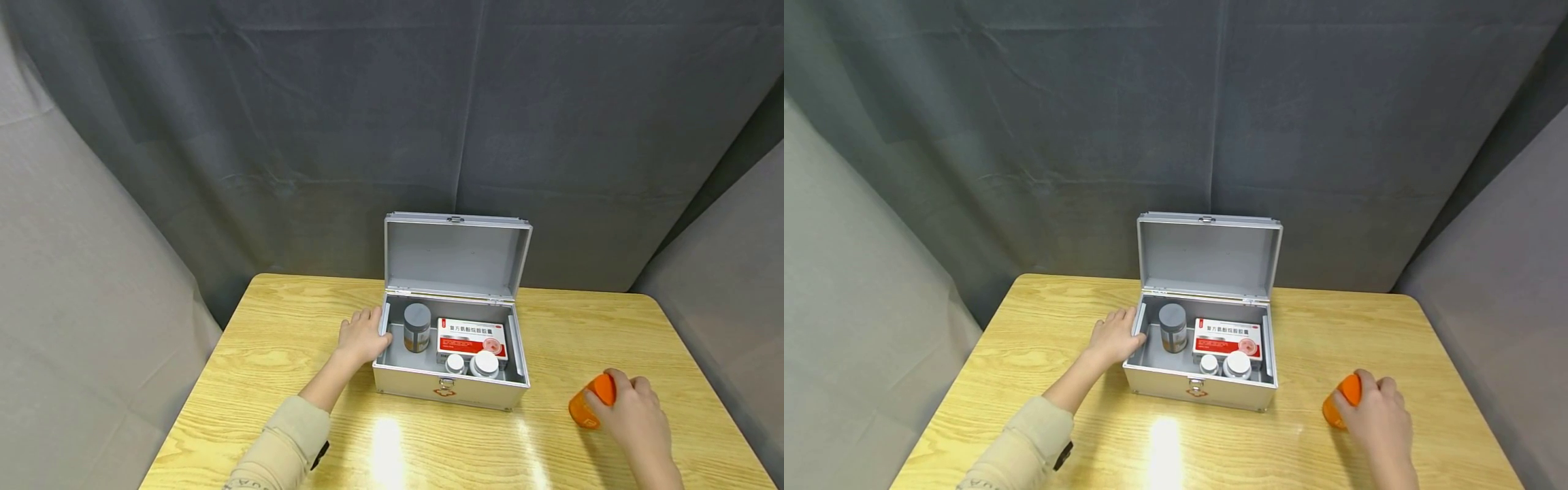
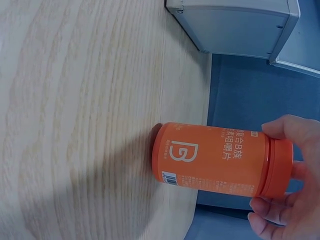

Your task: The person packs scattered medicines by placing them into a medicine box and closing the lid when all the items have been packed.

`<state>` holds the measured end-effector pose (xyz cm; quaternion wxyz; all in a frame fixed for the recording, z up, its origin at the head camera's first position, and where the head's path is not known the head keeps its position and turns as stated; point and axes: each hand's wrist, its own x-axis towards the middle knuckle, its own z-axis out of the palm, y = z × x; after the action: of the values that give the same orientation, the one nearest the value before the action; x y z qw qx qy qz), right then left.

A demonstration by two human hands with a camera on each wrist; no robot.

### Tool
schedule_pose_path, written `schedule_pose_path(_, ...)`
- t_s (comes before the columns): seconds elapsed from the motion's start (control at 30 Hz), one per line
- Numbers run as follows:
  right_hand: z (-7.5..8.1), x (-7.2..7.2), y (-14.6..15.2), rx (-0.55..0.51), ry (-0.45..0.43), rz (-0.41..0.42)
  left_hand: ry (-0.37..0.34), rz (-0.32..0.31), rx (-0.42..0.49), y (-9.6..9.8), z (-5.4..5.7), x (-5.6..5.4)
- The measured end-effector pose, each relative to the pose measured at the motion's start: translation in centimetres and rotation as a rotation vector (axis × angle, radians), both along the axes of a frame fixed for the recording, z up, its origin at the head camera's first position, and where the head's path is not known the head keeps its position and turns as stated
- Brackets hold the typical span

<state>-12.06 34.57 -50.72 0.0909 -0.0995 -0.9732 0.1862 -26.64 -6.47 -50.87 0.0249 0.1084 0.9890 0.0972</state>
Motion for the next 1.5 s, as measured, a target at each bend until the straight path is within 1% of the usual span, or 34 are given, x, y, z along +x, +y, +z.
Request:
schedule_pose_path(0.37, 0.5, -0.3, -0.5, 0.004, 0.105, 0.005, 0.001, 0.003, -0.002, 0.0, 0.0, 0.0)
schedule_pose_path(0.57, 1.1, -0.6, -1.0, 0.007, 0.158, 0.007, 0.003, 0.003, -0.008, 0.0, -0.1, -0.1)
schedule_pose_path(0.8, 1.9, -1.0, -1.4, 0.017, 0.193, 0.021, 0.002, 0.003, -0.007, 0.0, -0.2, -0.1)
schedule_pose_path(1.1, 3.8, -1.6, -2.6, 0.009, 0.262, 0.036, -0.003, 0.003, -0.004, 0.0, -0.2, -0.1)
schedule_pose_path(1.33, 5.4, -2.4, -3.7, -0.002, 0.267, 0.056, -0.003, 0.004, -0.002, 0.0, -0.1, -0.1)
schedule_pose_path(1.5, 6.4, -2.9, -4.7, -0.012, 0.316, 0.063, -0.009, 0.004, 0.001, 0.0, 0.2, 0.1)
